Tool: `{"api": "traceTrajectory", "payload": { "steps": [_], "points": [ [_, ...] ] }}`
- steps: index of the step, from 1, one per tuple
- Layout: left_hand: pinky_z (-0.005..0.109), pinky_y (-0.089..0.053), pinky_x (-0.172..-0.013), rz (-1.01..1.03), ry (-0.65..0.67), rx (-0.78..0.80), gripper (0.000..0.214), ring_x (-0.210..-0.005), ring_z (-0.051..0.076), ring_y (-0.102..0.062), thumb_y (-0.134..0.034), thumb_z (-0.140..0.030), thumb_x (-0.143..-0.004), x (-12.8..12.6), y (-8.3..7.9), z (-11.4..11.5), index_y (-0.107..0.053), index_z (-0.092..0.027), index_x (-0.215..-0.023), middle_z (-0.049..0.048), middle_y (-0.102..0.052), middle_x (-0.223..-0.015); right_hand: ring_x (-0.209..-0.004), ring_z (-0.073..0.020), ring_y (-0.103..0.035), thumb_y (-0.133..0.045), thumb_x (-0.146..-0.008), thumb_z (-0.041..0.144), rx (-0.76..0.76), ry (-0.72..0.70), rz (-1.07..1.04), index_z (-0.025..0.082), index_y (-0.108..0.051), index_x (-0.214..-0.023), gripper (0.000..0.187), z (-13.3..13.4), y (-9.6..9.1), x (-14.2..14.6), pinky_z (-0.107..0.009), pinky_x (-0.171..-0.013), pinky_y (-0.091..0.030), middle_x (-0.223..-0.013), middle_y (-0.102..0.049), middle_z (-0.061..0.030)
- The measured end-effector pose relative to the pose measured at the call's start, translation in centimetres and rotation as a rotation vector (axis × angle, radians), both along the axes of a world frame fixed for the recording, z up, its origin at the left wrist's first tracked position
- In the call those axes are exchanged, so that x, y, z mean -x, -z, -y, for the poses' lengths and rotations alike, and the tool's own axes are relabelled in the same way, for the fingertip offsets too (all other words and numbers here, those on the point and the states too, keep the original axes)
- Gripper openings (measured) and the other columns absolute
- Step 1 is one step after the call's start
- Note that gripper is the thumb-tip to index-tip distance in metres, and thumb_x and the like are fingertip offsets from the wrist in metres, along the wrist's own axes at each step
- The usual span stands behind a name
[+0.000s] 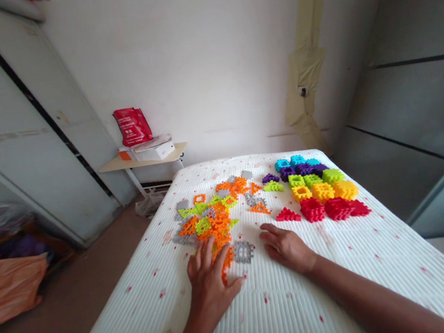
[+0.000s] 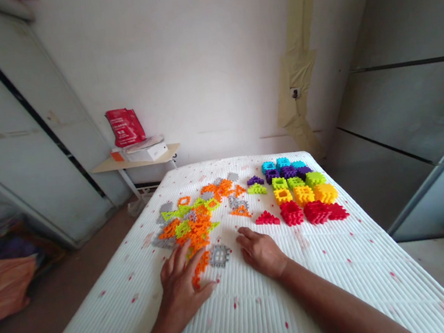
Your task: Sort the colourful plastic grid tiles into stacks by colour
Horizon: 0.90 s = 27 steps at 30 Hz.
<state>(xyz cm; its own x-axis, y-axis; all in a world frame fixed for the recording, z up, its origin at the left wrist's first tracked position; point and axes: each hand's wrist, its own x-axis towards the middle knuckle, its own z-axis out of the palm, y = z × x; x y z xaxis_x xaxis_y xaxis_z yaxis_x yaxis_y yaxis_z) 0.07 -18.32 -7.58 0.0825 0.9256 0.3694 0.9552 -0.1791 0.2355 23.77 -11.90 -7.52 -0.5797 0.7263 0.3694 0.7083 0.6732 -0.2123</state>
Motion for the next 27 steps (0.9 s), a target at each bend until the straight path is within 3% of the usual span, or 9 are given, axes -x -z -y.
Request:
{"api": "traceTrajectory", "payload": {
  "steps": [3,8,14,18,24,27],
  "points": [
    [0.051,-0.018,-0.105,-0.027,-0.047,0.064,0.066,-0.133,0.034,-0.025,-0.069,-0.043,-0.062,-0.5,0.2,-0.2,-0.054,-0.029,-0.124,0.0100,-0.033,-0.145,-0.081,-0.0192,-0.066,-0.045,-0.084,0.020,0.078,0.239,0.047,0.016,-0.050,-0.122,0.038,-0.3,-0.2,1.2,-0.031,-0.071,-0.052,-0.137,-0.042,-0.0185],
    [0.052,-0.016,-0.104,-0.045,-0.108,0.085,0.061,-0.133,0.034,-0.024,-0.064,-0.041,-0.067,-0.4,0.2,-0.4,-0.053,-0.028,-0.126,0.0102,-0.033,-0.145,-0.072,-0.0219,-0.067,-0.047,-0.083,0.020,0.182,0.476,0.118,0.018,-0.042,-0.129,0.047,-1.3,-1.5,3.5,-0.034,-0.060,-0.052,-0.144,-0.029,-0.0227],
    [0.057,-0.013,-0.103,-0.046,-0.168,0.105,0.057,-0.132,0.035,-0.025,-0.060,-0.039,-0.069,-0.6,-0.2,-0.4,-0.053,-0.029,-0.125,0.0097,-0.035,-0.144,-0.080,-0.0243,-0.067,-0.045,-0.082,0.015,0.249,0.647,0.087,0.015,-0.039,-0.133,0.051,-3.2,-2.4,5.2,-0.031,-0.060,-0.050,-0.123,-0.052,-0.0231],
    [0.057,-0.014,-0.103,-0.057,-0.200,0.118,0.055,-0.132,0.033,-0.025,-0.057,-0.039,-0.072,-0.7,-0.3,-0.4,-0.052,-0.028,-0.125,0.0105,-0.035,-0.144,-0.082,-0.0220,-0.066,-0.045,-0.081,0.016,0.298,0.599,0.080,0.017,-0.048,-0.125,0.044,-3.5,-2.5,6.0,-0.030,-0.065,-0.049,-0.117,-0.057,-0.0168],
    [0.056,-0.018,-0.102,-0.057,-0.223,0.116,0.050,-0.132,0.031,-0.027,-0.054,-0.039,-0.075,-0.6,0.1,-0.6,-0.054,-0.029,-0.124,0.0094,-0.034,-0.145,-0.099,-0.0167,-0.060,-0.048,-0.082,0.020,0.273,0.236,-0.112,0.021,-0.057,-0.115,0.034,-2.9,-1.8,6.5,-0.023,-0.082,-0.044,-0.121,-0.058,-0.0052],
    [0.055,-0.020,-0.102,-0.050,-0.197,0.066,0.047,-0.131,0.031,-0.030,-0.053,-0.036,-0.076,-0.2,0.5,-0.6,-0.055,-0.027,-0.122,0.0108,-0.037,-0.143,-0.096,-0.0150,-0.060,-0.044,-0.085,0.017,0.246,0.257,-0.162,0.020,-0.061,-0.106,0.028,-3.1,-1.2,5.8,-0.021,-0.081,-0.043,-0.110,-0.063,-0.0043]
  ]
}}
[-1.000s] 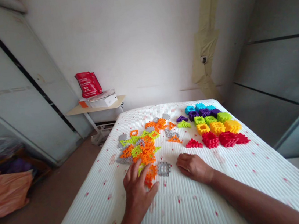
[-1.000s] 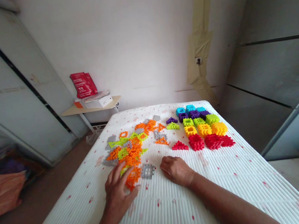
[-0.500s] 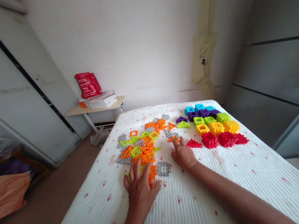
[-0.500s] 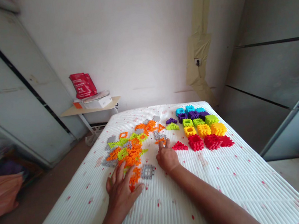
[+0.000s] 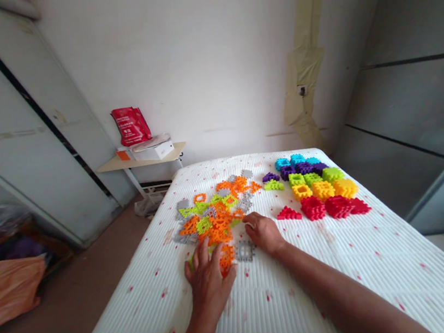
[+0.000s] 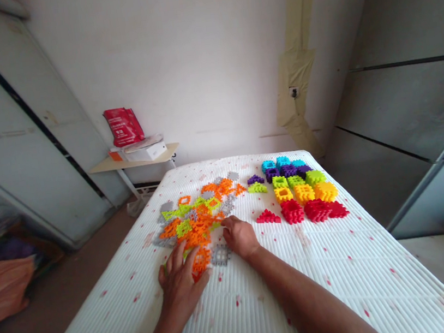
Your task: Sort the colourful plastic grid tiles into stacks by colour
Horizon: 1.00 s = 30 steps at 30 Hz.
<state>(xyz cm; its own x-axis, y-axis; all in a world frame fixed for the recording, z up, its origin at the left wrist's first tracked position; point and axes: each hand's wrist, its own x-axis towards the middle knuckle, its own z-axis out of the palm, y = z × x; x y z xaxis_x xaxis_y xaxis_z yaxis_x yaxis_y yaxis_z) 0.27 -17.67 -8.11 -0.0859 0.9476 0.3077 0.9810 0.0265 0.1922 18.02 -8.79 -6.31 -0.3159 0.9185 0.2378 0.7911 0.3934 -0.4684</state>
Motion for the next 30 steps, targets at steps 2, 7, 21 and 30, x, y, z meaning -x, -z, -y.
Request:
{"api": "traceTrajectory", "payload": {
  "steps": [2,7,21,30],
  "points": [
    [0.053,-0.023,-0.102,0.003,0.026,-0.038,0.045,-0.130,0.030,-0.032,-0.053,-0.034,-0.077,0.3,0.3,0.0,-0.056,-0.026,-0.121,0.0119,-0.038,-0.141,-0.092,-0.0152,-0.061,-0.044,-0.083,0.015,0.001,0.054,0.015,0.019,-0.063,-0.102,0.027,-0.2,0.3,-0.6,-0.021,-0.079,-0.043,-0.106,-0.063,-0.0053],
    [0.051,-0.028,-0.102,0.030,0.122,-0.140,0.041,-0.128,0.031,-0.035,-0.052,-0.029,-0.078,1.0,1.1,-0.3,-0.059,-0.021,-0.118,0.0149,-0.040,-0.138,-0.089,-0.0148,-0.062,-0.046,-0.080,0.012,0.003,0.113,0.090,0.018,-0.062,-0.103,0.029,-0.3,0.7,-1.2,-0.020,-0.073,-0.043,-0.111,-0.061,-0.0060],
    [0.048,-0.035,-0.102,0.118,0.166,-0.255,0.040,-0.125,0.030,-0.040,-0.051,-0.015,-0.075,1.4,1.7,-0.9,-0.060,-0.017,-0.114,0.0153,-0.045,-0.134,-0.089,-0.0139,-0.061,-0.045,-0.083,0.012,-0.028,-0.057,0.088,0.019,-0.064,-0.092,0.023,0.0,0.6,-1.2,-0.020,-0.076,-0.041,-0.099,-0.065,-0.0044],
    [0.045,-0.039,-0.101,0.361,0.164,-0.303,0.043,-0.121,0.025,-0.046,-0.047,-0.020,-0.080,1.7,1.8,-1.0,-0.051,-0.017,-0.122,0.0122,-0.053,-0.128,-0.085,-0.0143,-0.061,-0.046,-0.081,0.012,-0.017,-0.057,0.014,0.020,-0.065,-0.092,0.023,-0.3,1.0,-1.6,-0.021,-0.073,-0.042,-0.097,-0.065,-0.0043]
  ]
}}
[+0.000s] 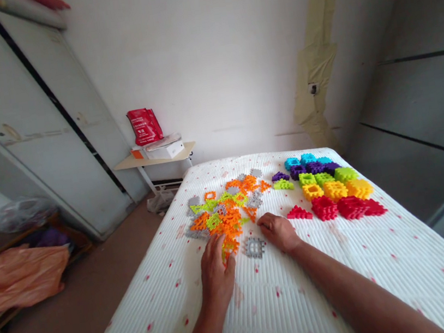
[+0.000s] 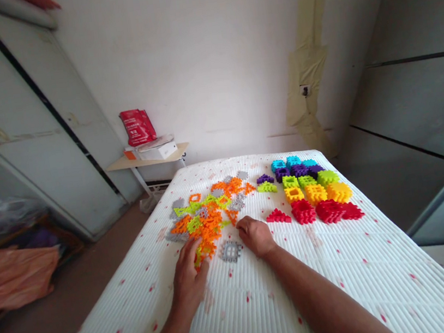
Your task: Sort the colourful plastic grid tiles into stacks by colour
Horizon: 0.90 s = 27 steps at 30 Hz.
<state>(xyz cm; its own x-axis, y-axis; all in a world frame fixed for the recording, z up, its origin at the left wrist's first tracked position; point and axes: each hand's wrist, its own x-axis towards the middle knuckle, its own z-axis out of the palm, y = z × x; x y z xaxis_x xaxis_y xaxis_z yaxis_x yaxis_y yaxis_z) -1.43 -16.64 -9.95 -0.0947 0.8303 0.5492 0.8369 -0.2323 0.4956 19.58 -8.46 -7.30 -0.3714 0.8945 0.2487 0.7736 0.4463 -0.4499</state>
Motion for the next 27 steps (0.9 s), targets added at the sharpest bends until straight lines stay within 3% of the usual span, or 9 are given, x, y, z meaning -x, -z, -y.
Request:
{"api": "traceTrajectory", "payload": {
  "steps": [11,21,27],
  "points": [
    [0.033,-0.050,-0.088,0.462,0.083,-0.060,0.035,-0.108,0.018,-0.056,-0.043,-0.023,-0.085,0.5,-0.7,0.3,-0.050,-0.020,-0.119,0.0102,-0.054,-0.121,-0.086,-0.0129,-0.060,-0.046,-0.082,0.012,0.007,0.000,0.048,0.019,-0.065,-0.090,0.021,0.5,-0.6,0.2,-0.020,-0.073,-0.042,-0.098,-0.064,-0.0039],
    [0.035,-0.047,-0.092,0.606,-0.058,-0.053,0.032,-0.103,0.019,-0.058,-0.048,-0.029,-0.080,1.8,-0.6,0.0,-0.056,-0.018,-0.108,0.0090,-0.060,-0.112,-0.085,-0.0127,-0.060,-0.047,-0.081,0.012,-0.021,-0.022,0.053,0.018,-0.064,-0.087,0.019,0.2,-0.2,0.1,-0.019,-0.072,-0.041,-0.094,-0.063,-0.0033],
    [0.033,-0.048,-0.086,0.566,-0.079,-0.011,0.032,-0.100,0.021,-0.059,-0.049,-0.032,-0.077,1.9,-1.3,0.2,-0.060,-0.018,-0.103,0.0077,-0.063,-0.108,-0.082,-0.0109,-0.060,-0.046,-0.082,0.012,-0.032,-0.031,0.065,0.019,-0.063,-0.083,0.019,0.4,-0.1,0.3,-0.018,-0.069,-0.039,-0.093,-0.062,-0.0025]
  ]
}}
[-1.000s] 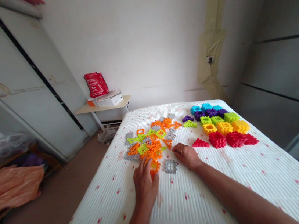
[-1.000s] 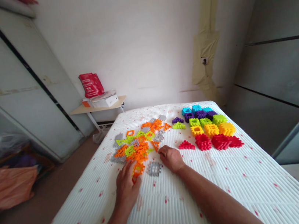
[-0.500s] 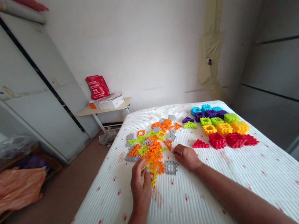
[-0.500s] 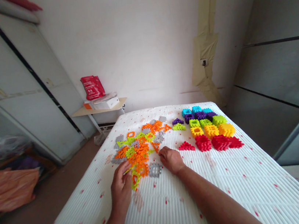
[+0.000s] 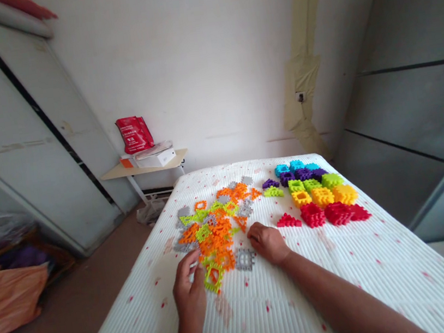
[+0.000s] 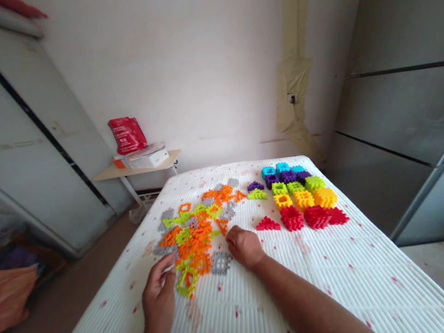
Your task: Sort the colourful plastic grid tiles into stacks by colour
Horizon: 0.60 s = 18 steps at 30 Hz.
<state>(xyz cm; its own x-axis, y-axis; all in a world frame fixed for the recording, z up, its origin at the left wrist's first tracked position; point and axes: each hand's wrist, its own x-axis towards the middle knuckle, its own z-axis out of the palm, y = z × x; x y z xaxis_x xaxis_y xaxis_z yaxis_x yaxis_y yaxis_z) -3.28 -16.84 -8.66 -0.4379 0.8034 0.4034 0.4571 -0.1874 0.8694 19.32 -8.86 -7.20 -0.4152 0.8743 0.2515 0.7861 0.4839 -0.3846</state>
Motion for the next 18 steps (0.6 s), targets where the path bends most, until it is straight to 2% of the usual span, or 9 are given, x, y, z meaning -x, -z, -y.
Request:
{"api": "traceTrajectory", "payload": {
  "steps": [4,9,14,18],
  "points": [
    [0.033,-0.048,-0.083,-0.080,0.010,0.001,0.029,-0.095,0.020,-0.060,-0.050,-0.034,-0.077,0.7,-1.1,-1.4,-0.063,-0.019,-0.098,0.0067,-0.066,-0.103,-0.079,-0.0104,-0.059,-0.046,-0.083,0.012,-0.020,-0.006,0.043,0.019,-0.062,-0.082,0.018,0.1,0.1,0.1,-0.018,-0.065,-0.038,-0.092,-0.061,-0.0020],
    [0.035,-0.046,-0.088,-0.260,0.071,-0.008,0.026,-0.096,0.020,-0.060,-0.049,-0.029,-0.074,1.9,-3.6,-5.6,-0.066,-0.019,-0.090,0.0062,-0.067,-0.099,-0.078,-0.0102,-0.058,-0.045,-0.085,0.013,-0.034,-0.044,0.049,0.019,-0.061,-0.081,0.018,0.1,0.4,0.0,-0.018,-0.065,-0.037,-0.090,-0.060,-0.0020],
    [0.031,-0.044,-0.090,-0.534,0.199,0.281,0.025,-0.096,0.018,-0.062,-0.048,-0.022,-0.075,1.7,-5.8,-11.3,-0.068,-0.020,-0.088,0.0036,-0.070,-0.096,-0.078,-0.0105,-0.057,-0.043,-0.086,0.013,-0.008,-0.081,0.012,0.019,-0.061,-0.081,0.020,0.0,0.5,-0.2,-0.018,-0.066,-0.038,-0.089,-0.059,-0.0023],
    [0.026,-0.044,-0.086,-0.589,0.200,0.404,0.025,-0.095,0.017,-0.063,-0.052,-0.018,-0.072,1.9,-5.9,-16.3,-0.070,-0.021,-0.089,0.0030,-0.071,-0.098,-0.077,-0.0106,-0.057,-0.042,-0.084,0.011,0.022,-0.094,-0.039,0.019,-0.060,-0.080,0.020,-0.1,0.6,-0.3,-0.018,-0.065,-0.039,-0.089,-0.058,-0.0024]
  ]
}}
